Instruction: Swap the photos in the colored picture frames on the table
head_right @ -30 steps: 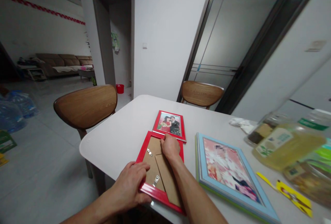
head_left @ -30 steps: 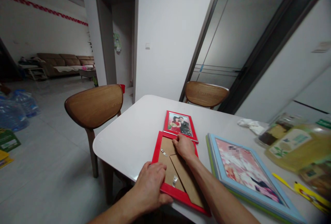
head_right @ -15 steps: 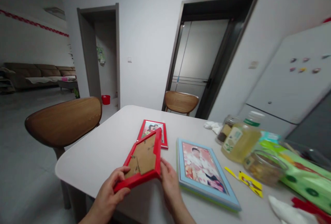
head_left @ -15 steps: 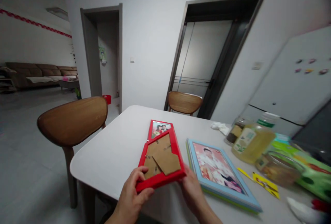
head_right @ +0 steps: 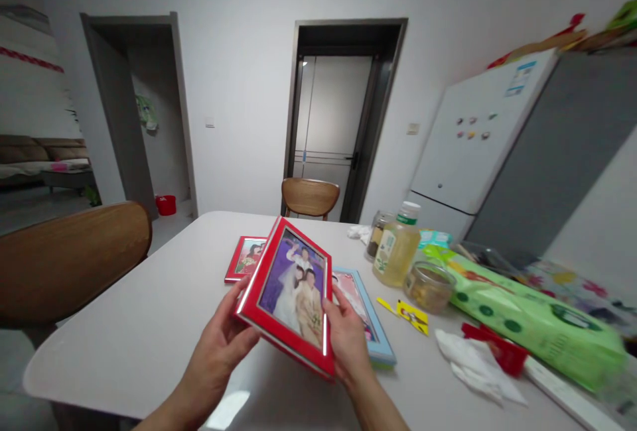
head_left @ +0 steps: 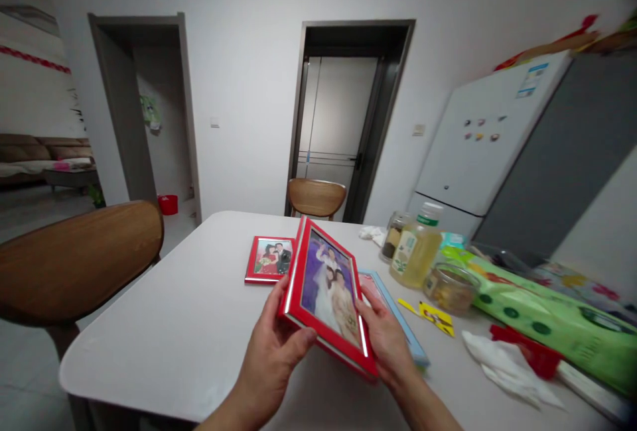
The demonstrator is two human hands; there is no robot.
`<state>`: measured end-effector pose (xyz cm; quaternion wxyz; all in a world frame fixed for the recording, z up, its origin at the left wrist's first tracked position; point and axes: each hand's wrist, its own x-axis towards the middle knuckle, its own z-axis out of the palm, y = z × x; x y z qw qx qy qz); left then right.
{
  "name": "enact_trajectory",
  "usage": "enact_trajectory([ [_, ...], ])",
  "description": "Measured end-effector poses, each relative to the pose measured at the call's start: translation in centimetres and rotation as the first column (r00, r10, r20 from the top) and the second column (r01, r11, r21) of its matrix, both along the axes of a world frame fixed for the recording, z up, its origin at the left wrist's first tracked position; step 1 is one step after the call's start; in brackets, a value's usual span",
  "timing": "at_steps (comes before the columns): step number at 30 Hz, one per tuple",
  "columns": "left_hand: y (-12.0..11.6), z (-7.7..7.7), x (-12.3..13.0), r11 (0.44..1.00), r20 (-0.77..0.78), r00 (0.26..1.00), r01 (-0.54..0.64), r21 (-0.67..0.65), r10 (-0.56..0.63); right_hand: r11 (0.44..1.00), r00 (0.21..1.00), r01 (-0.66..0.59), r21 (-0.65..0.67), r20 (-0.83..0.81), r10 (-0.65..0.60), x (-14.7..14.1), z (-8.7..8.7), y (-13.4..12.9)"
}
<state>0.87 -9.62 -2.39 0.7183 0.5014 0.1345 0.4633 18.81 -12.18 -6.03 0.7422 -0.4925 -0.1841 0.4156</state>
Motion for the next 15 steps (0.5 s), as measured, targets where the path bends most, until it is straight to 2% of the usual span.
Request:
enact_trajectory([
  [2, 0.0, -0.5, 1.9, 0.999, -0.021, 0.999, 0.041, -0.028, -0.042, 0.993, 0.988, 0.02, -0.112, 0.157, -0.002, 3.8, 0.4, -0.6],
  [3, 0.1, -1.1, 2.9, 0.998, -0.027, 0.998, 0.047, -0.034, -0.048, 0.981, 0.965, 0.071, -0.179, 0.261, -0.022, 5.6, 0.4, -0.8],
  [5, 0.5, -2.9, 5.0, 0.998, -0.061, 0.997, 0.053, -0.029, -0.055, 0.949, 0.88, 0.17, -0.264, 0.474, -0.026, 8.7, 0.1, -0.9],
  [7, 1.2, -5.0, 6.7, 0.999, -0.145, 0.989, 0.042, 0.013, -0.039, 0.911, 0.757, 0.255, -0.323, 0.653, 0.019, 11.1, -0.7, -0.7],
  [9, 1.8, -6.7, 7.9, 0.996, -0.296, 0.955, -0.002, 0.093, 0.03, 0.889, 0.671, 0.298, -0.349, 0.739, 0.065, 12.5, -1.6, -0.4],
  [11, 2.1, -7.8, 8.6, 0.983, -0.453, 0.885, -0.026, 0.182, 0.108, 0.882, 0.638, 0.315, -0.352, 0.766, 0.078, 13.3, -2.5, -0.1],
  [13, 2.1, -8.3, 8.9, 0.968, -0.548, 0.822, -0.018, 0.249, 0.156, 0.875, 0.616, 0.337, -0.347, 0.784, 0.074, 13.7, -3.2, 0.0],
  [15, 2.0, -8.1, 8.8, 0.958, -0.571, 0.802, -0.005, 0.288, 0.176, 0.867, 0.585, 0.361, -0.342, 0.808, 0.075, 14.0, -3.5, 0.0],
])
